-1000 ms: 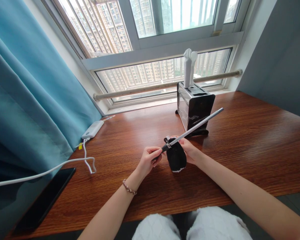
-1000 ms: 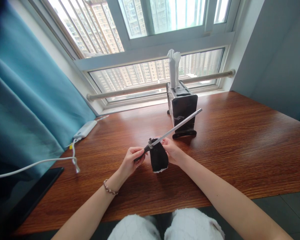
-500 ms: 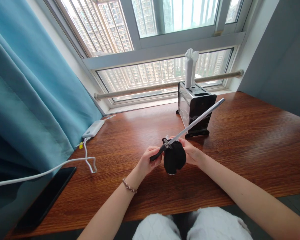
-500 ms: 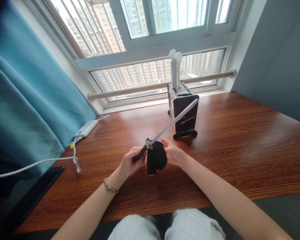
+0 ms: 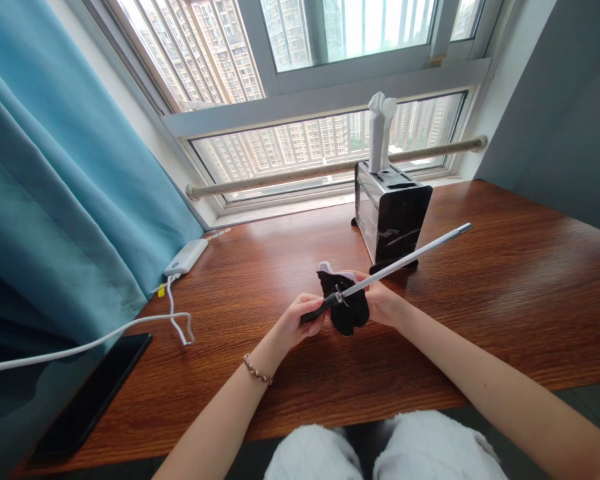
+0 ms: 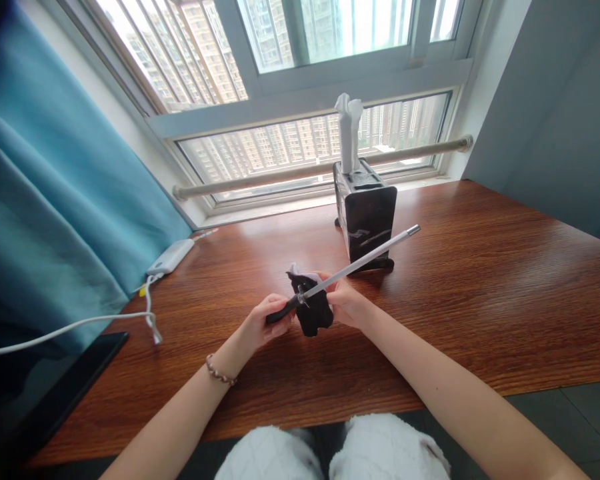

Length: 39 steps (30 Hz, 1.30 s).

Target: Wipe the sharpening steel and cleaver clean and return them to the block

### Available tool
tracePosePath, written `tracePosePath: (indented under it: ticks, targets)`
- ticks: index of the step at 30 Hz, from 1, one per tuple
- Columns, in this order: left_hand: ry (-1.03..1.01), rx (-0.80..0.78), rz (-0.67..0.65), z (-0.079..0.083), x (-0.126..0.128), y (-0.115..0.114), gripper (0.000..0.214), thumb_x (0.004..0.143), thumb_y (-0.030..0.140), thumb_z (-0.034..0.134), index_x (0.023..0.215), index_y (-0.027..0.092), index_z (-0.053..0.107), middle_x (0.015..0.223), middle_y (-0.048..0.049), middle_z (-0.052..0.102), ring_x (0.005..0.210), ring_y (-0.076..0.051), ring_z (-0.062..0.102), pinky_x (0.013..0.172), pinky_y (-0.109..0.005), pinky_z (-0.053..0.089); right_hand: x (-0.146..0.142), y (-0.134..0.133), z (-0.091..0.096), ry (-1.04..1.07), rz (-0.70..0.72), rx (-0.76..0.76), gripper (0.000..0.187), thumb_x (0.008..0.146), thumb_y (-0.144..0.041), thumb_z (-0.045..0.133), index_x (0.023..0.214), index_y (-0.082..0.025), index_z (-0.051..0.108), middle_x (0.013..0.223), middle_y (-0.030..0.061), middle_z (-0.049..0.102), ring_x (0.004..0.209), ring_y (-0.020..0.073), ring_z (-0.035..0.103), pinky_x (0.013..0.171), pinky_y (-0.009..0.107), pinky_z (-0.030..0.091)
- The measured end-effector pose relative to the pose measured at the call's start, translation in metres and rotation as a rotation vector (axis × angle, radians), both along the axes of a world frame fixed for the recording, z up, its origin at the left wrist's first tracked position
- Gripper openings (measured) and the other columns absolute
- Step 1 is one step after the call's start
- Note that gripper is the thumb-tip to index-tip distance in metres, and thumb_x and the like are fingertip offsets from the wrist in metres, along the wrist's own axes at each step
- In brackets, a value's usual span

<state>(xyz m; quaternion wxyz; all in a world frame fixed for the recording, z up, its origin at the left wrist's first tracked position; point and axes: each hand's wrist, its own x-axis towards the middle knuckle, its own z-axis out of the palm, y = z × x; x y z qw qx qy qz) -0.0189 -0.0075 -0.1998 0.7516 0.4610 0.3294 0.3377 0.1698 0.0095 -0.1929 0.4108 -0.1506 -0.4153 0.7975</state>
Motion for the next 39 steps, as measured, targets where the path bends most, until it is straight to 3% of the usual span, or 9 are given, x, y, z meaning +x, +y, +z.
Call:
tracePosePath:
  ticks: [10, 15, 19, 22, 24, 27, 34, 39]
  targets:
    - [-0.019, -0.035, -0.096, -0.004, -0.003, 0.001, 0.033, 0.075, 0.038, 0.049, 0.063, 0.008, 0.054, 0.034, -0.0005, 0.042, 0.024, -0.004, 0.027, 0.028, -0.018, 0.013, 0.002, 0.002, -0.003, -0.039, 0.021, -0.022, 0.029, 0.063, -0.016, 0.066, 0.090, -0.013, 0.058, 0.073, 0.0017, 0.059, 0.059, 0.0090, 0.054, 0.056, 0.019, 0.044]
    - [-0.118, -0.130, -0.181, -0.007, -0.004, 0.003, 0.034, 0.077, 0.039, 0.045, 0.070, 0.007, 0.054, 0.032, 0.0018, 0.039, 0.022, -0.005, 0.025, 0.025, -0.016, 0.015, -0.002, 0.000, -0.004, -0.058, -0.028, 0.002, 0.026, 0.066, -0.018, 0.064, 0.091, -0.013, 0.058, 0.076, 0.0027, 0.059, 0.062, 0.0095, 0.054, 0.058, 0.019, 0.044]
    - [-0.158, -0.247, -0.325, -0.008, -0.007, 0.004, 0.040, 0.080, 0.041, 0.036, 0.072, 0.007, 0.055, 0.028, 0.0034, 0.034, 0.019, -0.005, 0.019, 0.022, -0.015, 0.014, -0.004, 0.001, -0.006, -0.063, -0.052, 0.021, 0.028, 0.067, -0.019, 0.063, 0.094, -0.012, 0.058, 0.080, 0.0040, 0.060, 0.063, 0.0099, 0.054, 0.056, 0.020, 0.043]
    - [-0.187, -0.316, -0.438, -0.009, -0.009, 0.006, 0.041, 0.081, 0.040, 0.034, 0.073, 0.006, 0.056, 0.030, 0.0019, 0.036, 0.020, -0.006, 0.021, 0.022, -0.015, 0.015, -0.004, 0.001, -0.008, -0.079, -0.056, 0.037, 0.024, 0.065, -0.021, 0.065, 0.086, -0.012, 0.059, 0.070, 0.0010, 0.058, 0.054, 0.0075, 0.050, 0.049, 0.018, 0.040]
    - [-0.178, -0.306, -0.447, -0.009, -0.010, 0.006, 0.041, 0.081, 0.039, 0.034, 0.074, 0.005, 0.056, 0.030, 0.0017, 0.036, 0.020, -0.005, 0.021, 0.022, -0.015, 0.016, -0.004, 0.002, -0.008, -0.095, -0.062, 0.039, 0.020, 0.064, -0.022, 0.066, 0.080, -0.011, 0.059, 0.065, -0.0005, 0.056, 0.051, 0.0067, 0.048, 0.046, 0.018, 0.038]
    - [-0.130, -0.236, -0.361, -0.008, -0.007, 0.005, 0.039, 0.081, 0.038, 0.037, 0.071, 0.006, 0.055, 0.031, 0.0018, 0.037, 0.021, -0.005, 0.022, 0.023, -0.015, 0.015, -0.005, 0.002, -0.007, -0.077, -0.082, 0.023, 0.019, 0.063, -0.024, 0.066, 0.076, -0.011, 0.059, 0.063, -0.0010, 0.056, 0.051, 0.0067, 0.048, 0.046, 0.017, 0.037]
    - [-0.008, -0.001, -0.028, -0.003, 0.004, -0.001, 0.034, 0.073, 0.040, 0.052, 0.062, 0.008, 0.053, 0.033, 0.0023, 0.037, 0.025, -0.003, 0.025, 0.027, -0.016, 0.012, -0.010, 0.002, -0.007, -0.052, -0.186, -0.079, 0.019, 0.062, -0.021, 0.067, 0.077, -0.013, 0.059, 0.063, -0.0009, 0.058, 0.052, 0.0078, 0.050, 0.048, 0.018, 0.039]
    - [0.014, 0.206, 0.240, 0.000, 0.005, -0.005, 0.029, 0.073, 0.036, 0.053, 0.066, 0.008, 0.057, 0.037, 0.0030, 0.037, 0.030, -0.002, 0.025, 0.032, -0.017, 0.010, -0.008, 0.003, -0.010, 0.010, -0.184, -0.128, 0.014, 0.068, -0.023, 0.063, 0.077, -0.014, 0.059, 0.062, -0.0008, 0.058, 0.048, 0.0069, 0.050, 0.045, 0.017, 0.039]
